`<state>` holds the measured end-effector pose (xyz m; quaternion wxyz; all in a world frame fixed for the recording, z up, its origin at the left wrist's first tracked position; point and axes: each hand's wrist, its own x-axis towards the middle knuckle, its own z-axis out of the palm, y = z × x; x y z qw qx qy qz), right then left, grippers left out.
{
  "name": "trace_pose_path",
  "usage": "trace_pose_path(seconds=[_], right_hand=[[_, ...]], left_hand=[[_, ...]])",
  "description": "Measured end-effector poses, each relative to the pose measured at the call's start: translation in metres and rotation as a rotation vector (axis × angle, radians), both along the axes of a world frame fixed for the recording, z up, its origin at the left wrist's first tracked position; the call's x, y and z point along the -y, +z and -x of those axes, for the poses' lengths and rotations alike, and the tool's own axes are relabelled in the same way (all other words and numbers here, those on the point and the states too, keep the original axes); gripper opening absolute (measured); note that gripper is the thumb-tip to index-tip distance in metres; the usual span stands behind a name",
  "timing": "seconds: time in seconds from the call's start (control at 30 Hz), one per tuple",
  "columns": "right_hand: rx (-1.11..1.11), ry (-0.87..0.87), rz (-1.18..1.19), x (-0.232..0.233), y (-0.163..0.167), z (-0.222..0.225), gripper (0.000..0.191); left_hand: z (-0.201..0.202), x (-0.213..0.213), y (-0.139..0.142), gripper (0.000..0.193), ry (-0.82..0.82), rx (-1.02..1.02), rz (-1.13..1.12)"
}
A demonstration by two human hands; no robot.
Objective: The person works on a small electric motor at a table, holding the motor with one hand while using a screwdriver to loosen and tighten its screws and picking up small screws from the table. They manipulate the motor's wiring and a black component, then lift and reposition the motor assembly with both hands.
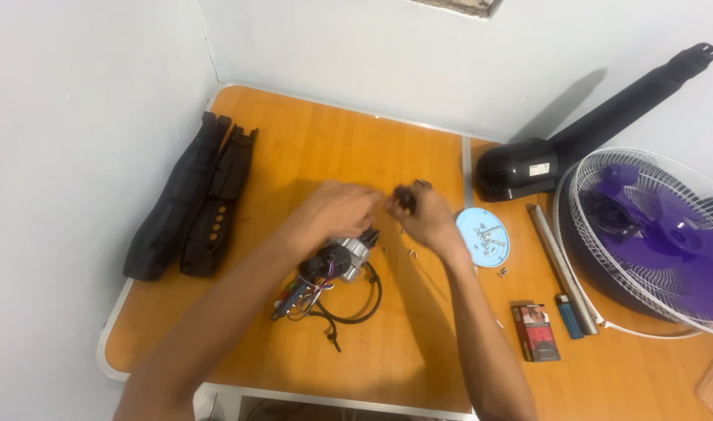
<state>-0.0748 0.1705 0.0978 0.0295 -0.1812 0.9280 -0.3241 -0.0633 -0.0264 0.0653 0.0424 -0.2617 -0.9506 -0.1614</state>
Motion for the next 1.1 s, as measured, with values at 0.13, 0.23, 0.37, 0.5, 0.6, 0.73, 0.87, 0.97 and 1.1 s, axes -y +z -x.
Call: trace_pose_path(seconds=[0.13, 0.23, 0.37, 0.5, 0.6, 0.73, 0.87, 0.97, 1.1], right_hand=[[0.095, -0.027, -0.072, -0.008, -0.027, -0.001, 0.026], [0.071, -0.033, 0.026, -0.007, -0.015, -0.011, 0.024], [0.117, 0.233, 0.302, 0.003, 0.021, -0.047, 0.025], [-0.102, 0.545, 0.119, 0.032, 0.048, -0.076, 0.044], [-0.120, 0.502, -0.028, 0.050, 0.056, -0.080, 0.036], [-0.062, 0.366, -0.056, 0.057, 0.049, -0.088, 0.040], [-0.071, 0.320, -0.026, 0.054, 0.039, -0.084, 0.046], [0.035, 0.428, -0.005, 0.038, 0.038, -0.068, 0.046], [-0.017, 0.462, -0.006, 0.022, 0.024, -0.055, 0.046]], left_hand=[[0.003, -0.009, -0.003, 0.023, 0.056, 0.102, 0.079], [0.010, 0.000, 0.000, 0.023, 0.032, 0.172, 0.043], [0.001, 0.043, -0.008, 0.019, 0.031, 0.146, -0.690], [-0.014, 0.070, -0.022, 0.018, 0.206, 0.228, -0.919], [-0.028, 0.080, -0.028, 0.026, 0.207, 0.242, -1.038], [-0.054, 0.080, -0.029, 0.022, 0.231, 0.319, -1.218], [-0.081, 0.067, -0.029, 0.021, 0.267, 0.242, -1.211], [-0.103, 0.047, -0.031, 0.024, 0.430, 0.204, -1.323], [-0.120, 0.020, -0.041, 0.024, 0.425, -0.043, -1.425]])
